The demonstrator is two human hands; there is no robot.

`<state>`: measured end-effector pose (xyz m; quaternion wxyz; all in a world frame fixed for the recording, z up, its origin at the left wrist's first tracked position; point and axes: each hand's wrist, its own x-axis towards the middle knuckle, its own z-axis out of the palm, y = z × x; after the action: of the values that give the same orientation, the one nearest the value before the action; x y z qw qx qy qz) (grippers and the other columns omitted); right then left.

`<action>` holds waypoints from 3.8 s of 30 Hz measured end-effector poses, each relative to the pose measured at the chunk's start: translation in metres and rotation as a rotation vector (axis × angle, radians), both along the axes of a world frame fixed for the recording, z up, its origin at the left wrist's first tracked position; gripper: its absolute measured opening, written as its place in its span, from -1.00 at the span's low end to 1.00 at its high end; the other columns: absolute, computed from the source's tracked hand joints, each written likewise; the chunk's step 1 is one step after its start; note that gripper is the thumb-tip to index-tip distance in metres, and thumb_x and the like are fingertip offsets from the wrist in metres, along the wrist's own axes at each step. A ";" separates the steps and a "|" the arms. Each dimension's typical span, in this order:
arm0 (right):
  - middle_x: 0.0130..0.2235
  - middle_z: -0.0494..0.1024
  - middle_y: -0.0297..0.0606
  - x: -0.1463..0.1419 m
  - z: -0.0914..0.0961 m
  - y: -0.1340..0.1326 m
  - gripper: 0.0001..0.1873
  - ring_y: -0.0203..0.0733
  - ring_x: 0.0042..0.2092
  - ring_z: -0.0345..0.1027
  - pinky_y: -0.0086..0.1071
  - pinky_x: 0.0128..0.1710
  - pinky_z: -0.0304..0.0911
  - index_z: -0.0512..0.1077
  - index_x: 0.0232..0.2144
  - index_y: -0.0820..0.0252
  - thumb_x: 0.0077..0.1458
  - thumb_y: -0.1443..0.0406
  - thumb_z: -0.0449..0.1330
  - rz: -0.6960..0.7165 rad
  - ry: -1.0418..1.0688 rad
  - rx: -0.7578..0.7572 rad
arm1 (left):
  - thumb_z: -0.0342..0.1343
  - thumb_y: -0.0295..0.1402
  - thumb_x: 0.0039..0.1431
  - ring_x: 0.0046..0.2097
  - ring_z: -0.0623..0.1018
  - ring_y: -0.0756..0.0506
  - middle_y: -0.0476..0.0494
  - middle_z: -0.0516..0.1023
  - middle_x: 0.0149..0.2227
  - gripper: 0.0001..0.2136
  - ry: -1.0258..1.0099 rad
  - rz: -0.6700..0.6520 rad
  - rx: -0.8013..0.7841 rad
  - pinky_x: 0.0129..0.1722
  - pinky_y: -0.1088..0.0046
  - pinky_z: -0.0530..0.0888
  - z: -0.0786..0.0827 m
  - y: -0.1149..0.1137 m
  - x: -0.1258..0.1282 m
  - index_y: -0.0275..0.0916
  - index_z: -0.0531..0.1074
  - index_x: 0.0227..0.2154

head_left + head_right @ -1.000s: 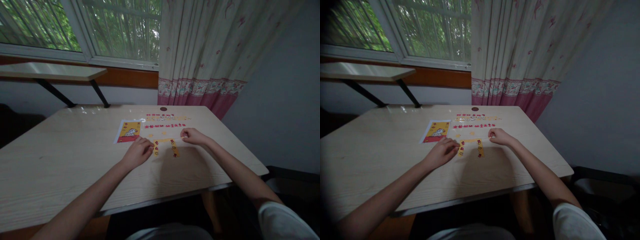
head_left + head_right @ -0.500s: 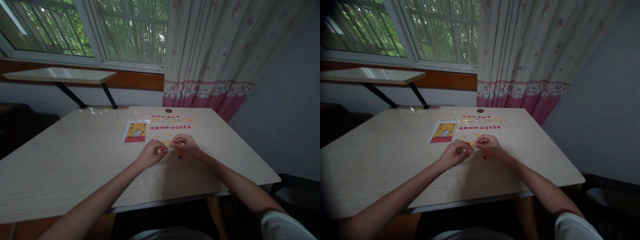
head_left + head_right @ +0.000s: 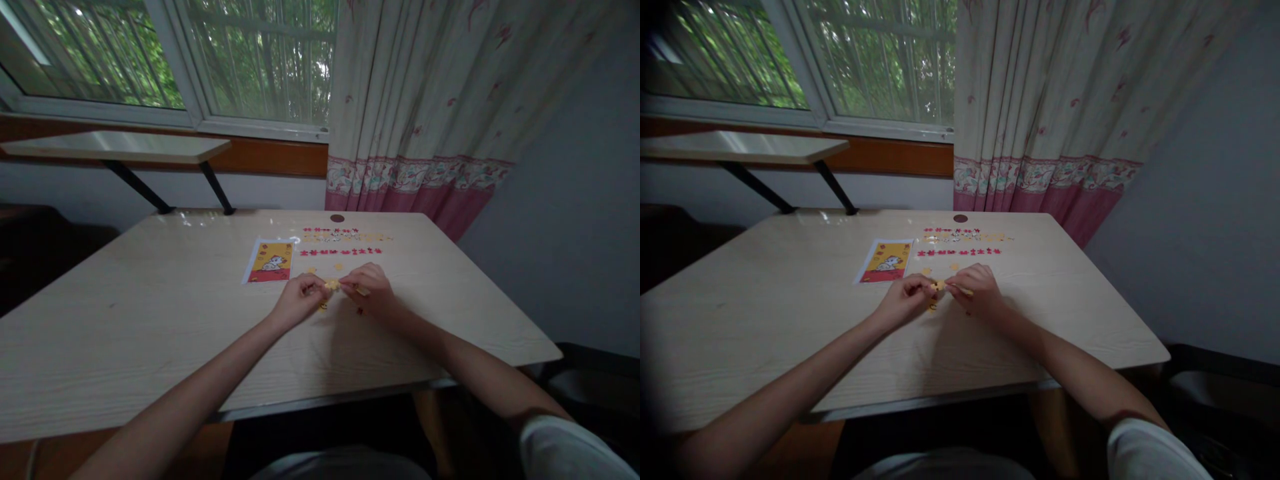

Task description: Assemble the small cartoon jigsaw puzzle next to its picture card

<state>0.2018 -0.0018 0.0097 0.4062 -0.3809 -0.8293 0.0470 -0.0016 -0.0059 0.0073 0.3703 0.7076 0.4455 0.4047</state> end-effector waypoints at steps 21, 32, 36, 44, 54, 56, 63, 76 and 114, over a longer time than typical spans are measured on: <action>-0.38 0.57 -0.32 -0.017 -0.009 -0.027 -0.94 -0.18 -0.23 0.34 -0.25 -0.12 0.04 0.52 -0.41 0.09 0.03 0.29 0.22 0.039 -0.234 -0.210 | 0.11 -0.24 0.12 -0.09 0.40 -0.18 -0.20 0.43 -0.16 -0.71 0.572 -0.161 0.352 -0.01 0.17 0.30 -0.005 0.013 -0.042 -0.18 0.48 -0.11; -0.38 0.55 -0.33 -0.021 -0.014 -0.028 -0.94 -0.17 -0.23 0.31 -0.21 -0.11 0.03 0.50 -0.42 0.09 0.01 0.27 0.22 0.002 -0.269 -0.255 | 0.11 -0.14 0.11 -0.09 0.38 -0.21 -0.20 0.42 -0.14 -0.65 0.657 -0.167 0.356 -0.01 0.17 0.27 0.000 0.007 -0.039 -0.19 0.46 -0.09; -0.39 0.54 -0.32 -0.022 -0.013 -0.028 -0.95 -0.17 -0.24 0.31 -0.22 -0.12 0.03 0.50 -0.43 0.10 0.00 0.27 0.23 -0.012 -0.275 -0.262 | 0.12 -0.05 0.07 -0.08 0.38 -0.23 -0.22 0.41 -0.12 -0.56 0.687 -0.173 0.377 -0.01 0.16 0.26 0.001 0.007 -0.038 -0.21 0.45 -0.07; -0.29 0.57 -0.31 -0.020 -0.015 -0.030 -0.91 -0.16 -0.19 0.30 -0.22 -0.10 0.01 0.51 -0.34 0.10 0.07 0.30 0.19 0.056 -0.292 -0.172 | 0.12 -0.04 0.08 -0.09 0.38 -0.22 -0.24 0.40 -0.12 -0.55 0.738 -0.175 0.395 -0.02 0.17 0.27 0.003 0.005 -0.037 -0.23 0.43 -0.05; -0.32 0.56 -0.28 -0.017 -0.013 -0.032 -0.88 -0.16 -0.20 0.28 -0.21 -0.07 0.00 0.52 -0.33 0.12 0.12 0.28 0.17 0.085 -0.382 -0.010 | 0.09 -0.02 0.10 -0.07 0.37 -0.22 -0.22 0.39 -0.10 -0.53 0.759 -0.185 0.405 0.01 0.17 0.25 0.002 0.006 -0.039 -0.22 0.41 -0.03; -0.32 0.56 -0.27 -0.016 -0.014 -0.033 -0.87 -0.16 -0.20 0.27 -0.22 -0.07 0.01 0.52 -0.32 0.12 0.13 0.28 0.16 0.091 -0.398 0.017 | 0.08 -0.03 0.10 -0.06 0.37 -0.22 -0.23 0.39 -0.10 -0.54 0.761 -0.187 0.399 0.01 0.17 0.24 0.002 0.005 -0.039 -0.22 0.41 -0.03; -0.32 0.57 -0.29 -0.014 -0.016 -0.031 -0.87 -0.14 -0.20 0.27 -0.19 -0.05 0.02 0.53 -0.34 0.11 0.13 0.28 0.16 0.108 -0.433 0.063 | 0.11 -0.04 0.08 -0.04 0.36 -0.23 -0.23 0.40 -0.10 -0.53 0.767 -0.184 0.409 0.00 0.16 0.24 0.002 0.005 -0.038 -0.22 0.40 -0.02; -0.19 0.54 -0.23 0.021 0.003 0.001 -0.77 -0.16 -0.13 0.29 -0.26 -0.10 0.09 0.48 -0.17 0.13 0.16 0.21 0.11 0.189 -0.353 -0.099 | 0.11 -0.07 0.10 -0.07 0.37 -0.22 -0.22 0.39 -0.10 -0.55 0.765 -0.189 0.396 -0.02 0.18 0.26 0.000 0.006 -0.039 -0.22 0.39 -0.01; -0.04 0.49 -0.13 0.041 -0.001 0.049 -0.64 -0.11 0.01 0.29 -0.19 0.02 0.11 0.43 -0.03 0.19 0.22 0.16 0.04 0.056 -0.438 -0.259 | -0.08 -0.02 0.22 -0.08 0.35 -0.23 -0.25 0.35 -0.10 -0.55 0.772 -0.081 0.459 -0.05 0.16 0.31 0.002 0.017 -0.049 -0.25 0.40 -0.04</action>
<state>0.2429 0.0473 0.0083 0.1632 -0.4078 -0.8947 0.0806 -0.0509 0.0111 0.0097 0.0260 0.8875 0.4214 0.1847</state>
